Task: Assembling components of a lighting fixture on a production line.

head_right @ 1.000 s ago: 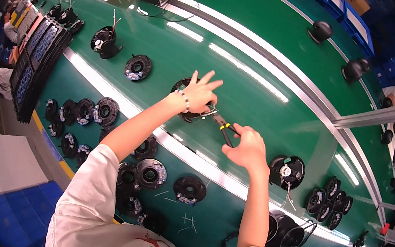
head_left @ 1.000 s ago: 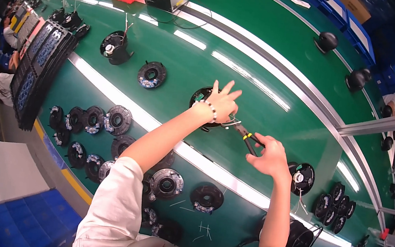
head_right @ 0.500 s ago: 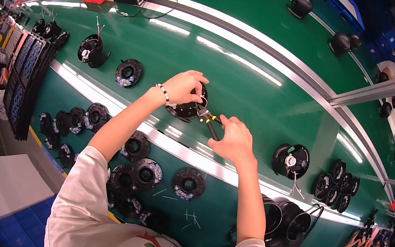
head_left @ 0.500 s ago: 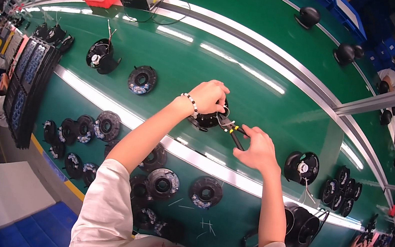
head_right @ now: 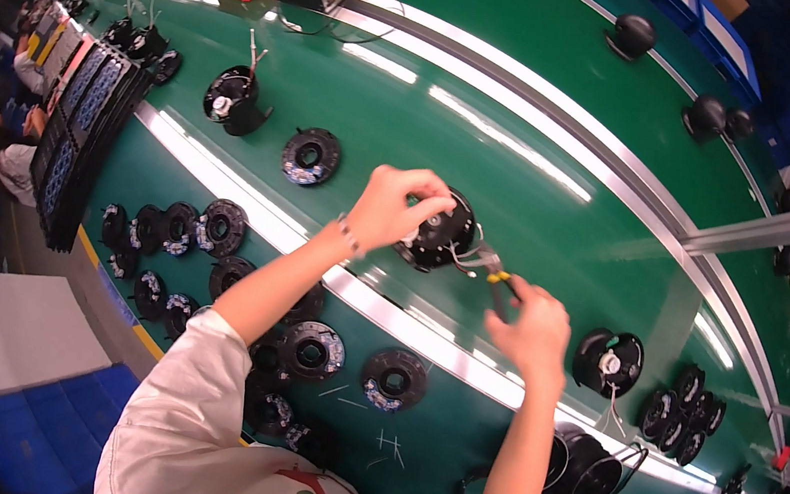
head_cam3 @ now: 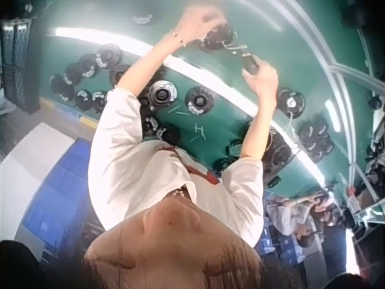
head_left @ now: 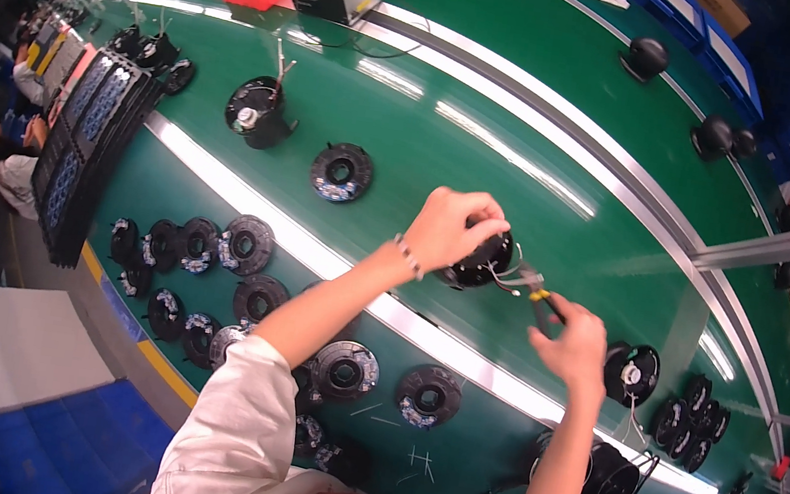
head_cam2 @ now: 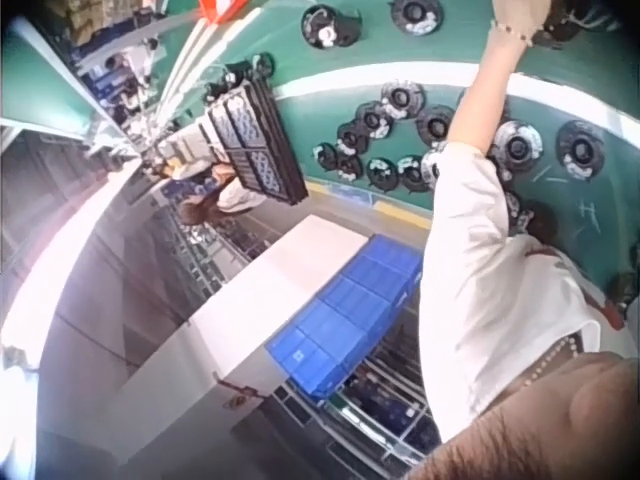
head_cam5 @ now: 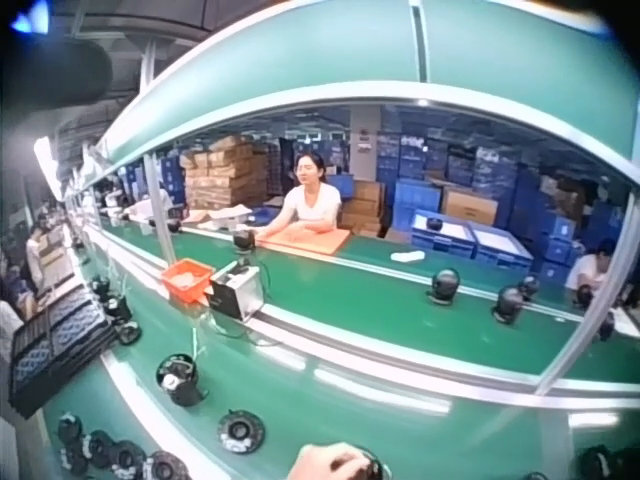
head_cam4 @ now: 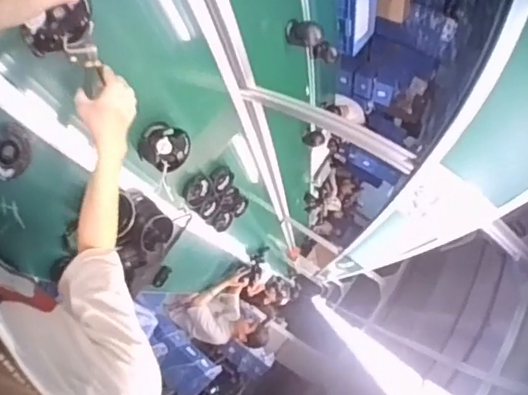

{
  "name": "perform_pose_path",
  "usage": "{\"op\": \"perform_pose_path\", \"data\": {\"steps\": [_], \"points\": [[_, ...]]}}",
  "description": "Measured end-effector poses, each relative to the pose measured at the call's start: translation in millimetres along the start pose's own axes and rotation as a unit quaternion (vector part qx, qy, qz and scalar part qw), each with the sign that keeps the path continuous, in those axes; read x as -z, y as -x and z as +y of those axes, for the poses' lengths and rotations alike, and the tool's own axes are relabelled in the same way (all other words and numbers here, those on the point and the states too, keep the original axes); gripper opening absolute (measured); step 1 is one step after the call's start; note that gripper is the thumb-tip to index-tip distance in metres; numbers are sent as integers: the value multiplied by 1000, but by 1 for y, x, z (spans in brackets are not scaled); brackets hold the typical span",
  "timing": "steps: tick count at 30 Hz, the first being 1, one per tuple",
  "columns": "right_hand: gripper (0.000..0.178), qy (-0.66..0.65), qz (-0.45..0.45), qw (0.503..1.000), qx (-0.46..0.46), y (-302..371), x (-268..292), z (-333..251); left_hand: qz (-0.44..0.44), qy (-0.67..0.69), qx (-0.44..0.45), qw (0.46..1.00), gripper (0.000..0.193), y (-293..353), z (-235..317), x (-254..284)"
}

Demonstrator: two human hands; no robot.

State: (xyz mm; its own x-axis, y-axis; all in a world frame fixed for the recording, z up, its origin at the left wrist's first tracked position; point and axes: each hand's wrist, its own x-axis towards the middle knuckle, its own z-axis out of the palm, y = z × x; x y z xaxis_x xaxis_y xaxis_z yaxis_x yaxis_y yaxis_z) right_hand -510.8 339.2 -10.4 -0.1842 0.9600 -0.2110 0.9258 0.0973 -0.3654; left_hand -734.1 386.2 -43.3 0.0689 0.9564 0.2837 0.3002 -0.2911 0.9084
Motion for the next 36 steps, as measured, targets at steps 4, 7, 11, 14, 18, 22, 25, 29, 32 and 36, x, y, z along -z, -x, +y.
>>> {"op": "perform_pose_path", "data": {"steps": [4,7,11,14,18,22,25,29,32,36], "points": [[52,-61,102,990,-79,24,35,30,-93,142,38,985,14,87,34,4],[54,-115,176,975,-75,41,41,47,-356,64,157,919,13,164,35,-3],[56,-203,191,959,-60,83,39,48,-497,-92,122,854,28,225,28,-13],[60,-206,202,958,6,114,15,43,-491,-221,111,836,32,239,30,-12],[60,-255,183,949,-11,200,-22,9,-258,-174,125,942,19,235,42,-6],[63,-249,166,948,-109,294,-102,5,-179,-243,79,950,52,242,1,-53],[65,-199,149,955,-165,339,-152,17,-181,-328,87,923,55,237,-8,-87],[68,-168,124,968,-138,353,-196,32,-167,-316,103,928,48,241,-30,-88],[70,-172,116,972,-109,355,-195,32,-156,-284,163,932,32,246,-27,-80],[51,-203,204,951,-115,375,-159,32,-129,-30,345,929,18,259,-1,-84]]}}
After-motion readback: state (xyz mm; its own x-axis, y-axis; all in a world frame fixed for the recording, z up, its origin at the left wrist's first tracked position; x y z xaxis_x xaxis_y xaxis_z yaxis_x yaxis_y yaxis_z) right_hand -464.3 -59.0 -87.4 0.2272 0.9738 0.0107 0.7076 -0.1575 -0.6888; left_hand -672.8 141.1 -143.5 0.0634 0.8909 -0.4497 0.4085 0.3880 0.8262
